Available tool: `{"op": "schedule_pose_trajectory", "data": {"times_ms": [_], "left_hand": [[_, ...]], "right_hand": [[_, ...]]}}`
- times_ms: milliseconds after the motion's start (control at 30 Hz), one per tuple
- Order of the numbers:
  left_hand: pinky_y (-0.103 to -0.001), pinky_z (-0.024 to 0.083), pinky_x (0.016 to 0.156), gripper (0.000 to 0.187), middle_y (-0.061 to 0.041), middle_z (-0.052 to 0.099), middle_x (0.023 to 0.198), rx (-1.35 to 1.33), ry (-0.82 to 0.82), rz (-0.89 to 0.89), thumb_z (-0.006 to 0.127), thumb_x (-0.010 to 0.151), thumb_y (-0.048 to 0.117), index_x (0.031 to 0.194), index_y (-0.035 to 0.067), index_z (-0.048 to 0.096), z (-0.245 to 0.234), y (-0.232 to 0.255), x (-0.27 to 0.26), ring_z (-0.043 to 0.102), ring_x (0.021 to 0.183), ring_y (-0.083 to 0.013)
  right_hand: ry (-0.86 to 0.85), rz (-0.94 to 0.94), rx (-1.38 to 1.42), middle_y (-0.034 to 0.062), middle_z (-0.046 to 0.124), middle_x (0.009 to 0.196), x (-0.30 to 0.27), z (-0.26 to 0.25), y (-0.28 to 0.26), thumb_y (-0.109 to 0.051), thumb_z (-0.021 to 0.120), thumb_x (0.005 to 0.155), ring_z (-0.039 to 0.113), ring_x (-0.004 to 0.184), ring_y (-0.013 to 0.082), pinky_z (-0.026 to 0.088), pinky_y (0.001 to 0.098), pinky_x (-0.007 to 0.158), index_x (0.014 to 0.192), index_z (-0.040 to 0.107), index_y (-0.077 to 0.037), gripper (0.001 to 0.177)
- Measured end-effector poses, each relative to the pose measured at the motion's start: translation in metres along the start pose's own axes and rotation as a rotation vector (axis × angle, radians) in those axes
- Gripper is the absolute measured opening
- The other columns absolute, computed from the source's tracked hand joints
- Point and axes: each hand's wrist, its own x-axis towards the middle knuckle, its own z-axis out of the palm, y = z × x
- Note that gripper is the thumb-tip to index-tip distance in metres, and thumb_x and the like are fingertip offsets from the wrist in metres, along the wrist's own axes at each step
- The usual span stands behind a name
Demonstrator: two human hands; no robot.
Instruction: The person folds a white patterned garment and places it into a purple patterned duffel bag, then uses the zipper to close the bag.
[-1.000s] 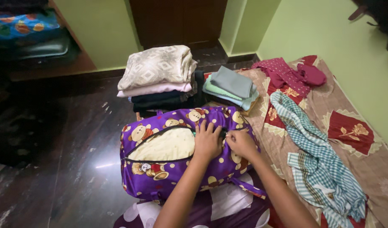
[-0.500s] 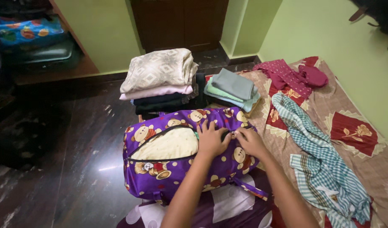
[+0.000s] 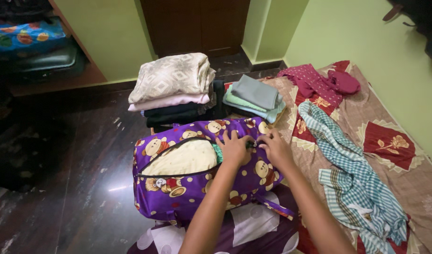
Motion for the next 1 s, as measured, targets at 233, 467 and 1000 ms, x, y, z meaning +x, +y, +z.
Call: {"op": "schedule_pose_trajectory", "data": {"times_ms": [233, 467, 1000], "left_hand": [[-0.070, 0.033, 0.107, 0.088, -0.007, 0.059, 0.129, 0.072, 0.189, -0.034, 0.090, 0.066, 0.034, 0.142, 0.018, 0.050, 0.011, -0.005, 0.001, 0.046, 0.134, -0.0355], [-0.072, 0.032, 0.100, 0.086, -0.009, 0.057, 0.133, 0.107, 0.159, -0.108, 0.089, 0.066, 0.048, 0.136, 0.014, 0.053, 0.005, -0.002, 0.015, 0.042, 0.134, -0.0379], [-0.068, 0.033, 0.102, 0.086, -0.013, 0.051, 0.136, 0.165, 0.175, -0.199, 0.092, 0.062, 0.040, 0.134, 0.014, 0.053, 0.019, -0.006, 0.022, 0.041, 0.133, -0.0340]], "right_hand": [[0.107, -0.133, 0.173, 0.0145, 0.060, 0.113, 0.001, 0.006, 0.006, -0.018, 0.070, 0.090, 0.063, 0.103, 0.0378, 0.051, 0.0458, 0.088, 0.116, 0.073, -0.014, 0.027], [0.028, -0.056, 0.217, 0.0144, 0.060, 0.116, 0.006, 0.015, 0.015, -0.029, 0.075, 0.084, 0.064, 0.106, 0.0345, 0.051, 0.0439, 0.091, 0.106, 0.072, -0.013, 0.027], [0.046, 0.161, 0.450, 0.0045, 0.072, 0.089, 0.018, 0.039, 0.030, -0.016, 0.077, 0.087, 0.070, 0.079, 0.0195, 0.057, 0.0329, 0.076, 0.089, 0.071, -0.008, 0.011]]}}
